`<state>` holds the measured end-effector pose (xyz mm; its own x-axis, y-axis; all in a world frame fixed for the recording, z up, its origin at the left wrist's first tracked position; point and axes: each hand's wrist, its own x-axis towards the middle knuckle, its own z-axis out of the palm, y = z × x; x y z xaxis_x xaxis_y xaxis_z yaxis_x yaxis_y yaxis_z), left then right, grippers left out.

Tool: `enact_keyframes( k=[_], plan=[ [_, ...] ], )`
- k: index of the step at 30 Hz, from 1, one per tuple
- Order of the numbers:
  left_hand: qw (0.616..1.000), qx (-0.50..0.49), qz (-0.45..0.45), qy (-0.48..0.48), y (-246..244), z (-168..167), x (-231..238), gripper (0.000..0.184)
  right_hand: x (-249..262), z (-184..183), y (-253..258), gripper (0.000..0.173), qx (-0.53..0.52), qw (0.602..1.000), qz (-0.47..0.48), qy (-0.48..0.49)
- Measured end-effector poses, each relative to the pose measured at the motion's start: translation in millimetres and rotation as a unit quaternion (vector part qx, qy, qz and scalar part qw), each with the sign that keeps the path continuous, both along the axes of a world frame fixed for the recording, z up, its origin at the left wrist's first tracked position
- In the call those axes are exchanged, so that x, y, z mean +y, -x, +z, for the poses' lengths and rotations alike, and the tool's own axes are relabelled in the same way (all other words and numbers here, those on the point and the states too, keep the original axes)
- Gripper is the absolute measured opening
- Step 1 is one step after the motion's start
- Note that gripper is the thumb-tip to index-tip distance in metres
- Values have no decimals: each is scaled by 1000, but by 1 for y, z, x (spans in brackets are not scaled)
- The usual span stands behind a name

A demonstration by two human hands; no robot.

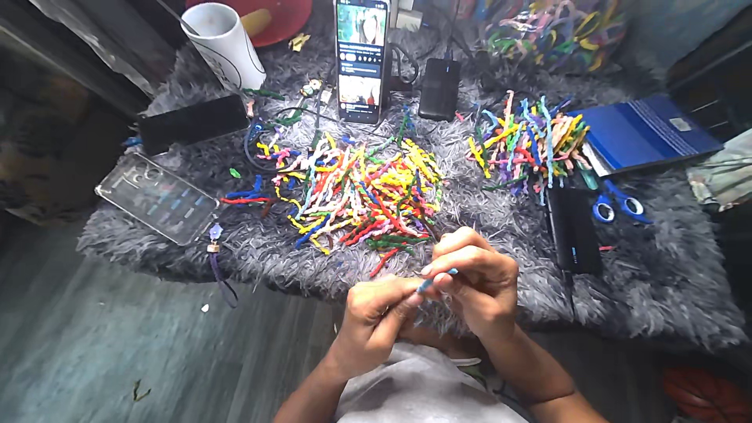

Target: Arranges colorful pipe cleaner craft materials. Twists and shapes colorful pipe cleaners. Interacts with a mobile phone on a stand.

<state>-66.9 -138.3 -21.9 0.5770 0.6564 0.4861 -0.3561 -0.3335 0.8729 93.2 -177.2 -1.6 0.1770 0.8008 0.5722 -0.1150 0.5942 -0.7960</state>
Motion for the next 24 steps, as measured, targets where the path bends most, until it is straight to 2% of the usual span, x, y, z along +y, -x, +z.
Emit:
enact_keyframes(
  k=[2,4,6,7,8,10,12,15,18,20,22,24],
  plan=[
    [976,-52,-158,144,4,3,3,28,-2,1,-1,13,1,1000,19,-9],
    [909,-115,-296,271,6,2,7,27,-2,4,0,12,-4,999,38,-25],
    [853,-162,-366,334,3,2,7,27,0,7,-1,10,-18,998,50,-35],
    [854,-168,-363,333,2,2,5,27,2,9,-2,10,-24,997,57,-39],
    [873,-160,-337,314,2,2,4,27,4,10,-4,11,-28,997,62,-39],
    [935,-115,-238,235,4,4,3,29,7,12,-7,11,-32,997,58,-34],
    [980,-63,-128,140,4,2,4,31,9,14,-10,11,-51,998,33,-27],
    [998,-28,-29,52,2,-2,5,37,10,13,-11,11,-49,998,25,-15],
    [994,-43,-85,53,0,-5,3,43,10,11,-9,12,9,997,74,-9],
    [976,-79,-168,116,-2,-8,1,43,10,10,-8,13,43,993,107,-14],
    [933,-134,-261,211,-3,-12,-1,40,10,10,-6,13,78,988,135,-14],
    [863,-195,-355,303,-6,-16,-5,37,10,10,-4,13,94,984,152,-12]
  ],
)
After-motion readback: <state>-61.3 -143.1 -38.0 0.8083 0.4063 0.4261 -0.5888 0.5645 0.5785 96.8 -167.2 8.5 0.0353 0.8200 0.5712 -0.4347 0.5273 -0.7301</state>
